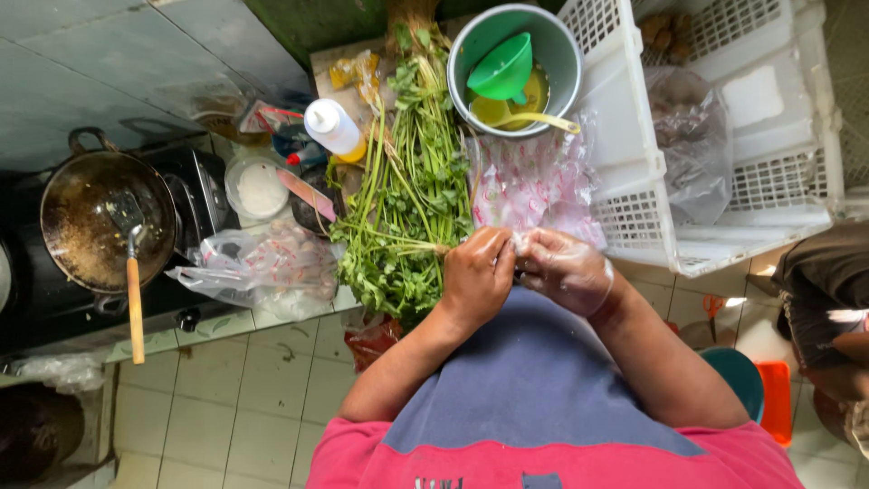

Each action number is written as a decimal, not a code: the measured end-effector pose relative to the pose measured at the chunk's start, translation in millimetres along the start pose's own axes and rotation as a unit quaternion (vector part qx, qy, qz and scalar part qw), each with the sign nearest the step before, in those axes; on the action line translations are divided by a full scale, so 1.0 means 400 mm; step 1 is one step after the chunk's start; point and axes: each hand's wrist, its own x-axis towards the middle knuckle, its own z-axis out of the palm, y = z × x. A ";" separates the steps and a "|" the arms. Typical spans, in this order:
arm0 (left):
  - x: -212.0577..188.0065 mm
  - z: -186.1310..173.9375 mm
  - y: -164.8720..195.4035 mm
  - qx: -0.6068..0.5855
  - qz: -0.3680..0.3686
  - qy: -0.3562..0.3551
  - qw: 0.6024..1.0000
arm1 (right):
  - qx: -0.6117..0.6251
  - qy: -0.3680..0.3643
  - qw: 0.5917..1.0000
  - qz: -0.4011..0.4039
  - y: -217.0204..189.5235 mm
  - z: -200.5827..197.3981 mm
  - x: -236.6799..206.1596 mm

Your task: The person fills small clear plastic bags with yellow sauce from a metal bowl using a ladle, then twists and ties each bag closed and sets it on the work surface. They reposition a green funnel over the bowl, then reach into a crate of round meatballs and open a plastic bag.

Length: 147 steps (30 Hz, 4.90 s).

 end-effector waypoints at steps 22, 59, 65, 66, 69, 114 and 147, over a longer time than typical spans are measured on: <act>0.205 0.310 0.263 0.120 0.089 0.035 0.988 | -0.721 0.031 0.495 -0.484 -0.493 -0.076 -0.154; 0.155 0.076 -0.052 0.063 0.116 0.065 0.989 | -0.753 -0.025 0.438 -0.491 -0.232 0.175 -0.007; 0.154 0.058 -0.079 0.041 0.160 0.066 0.984 | -0.813 -0.038 0.391 -0.429 -0.258 0.212 -0.009; 0.153 0.057 -0.083 0.044 0.167 0.061 0.983 | -0.821 -0.056 0.383 -0.419 -0.263 0.214 -0.006; 0.153 0.065 -0.093 0.060 0.153 0.072 0.984 | -0.779 -0.112 0.418 -0.453 -0.297 0.203 0.011; 0.059 0.040 -0.111 -0.119 -0.059 0.111 0.985 | -0.787 0.108 0.388 -0.468 -0.433 0.124 0.212; 0.420 0.222 -0.159 -0.030 0.011 0.184 0.982 | -0.619 0.107 0.543 -0.557 -0.602 -0.027 0.043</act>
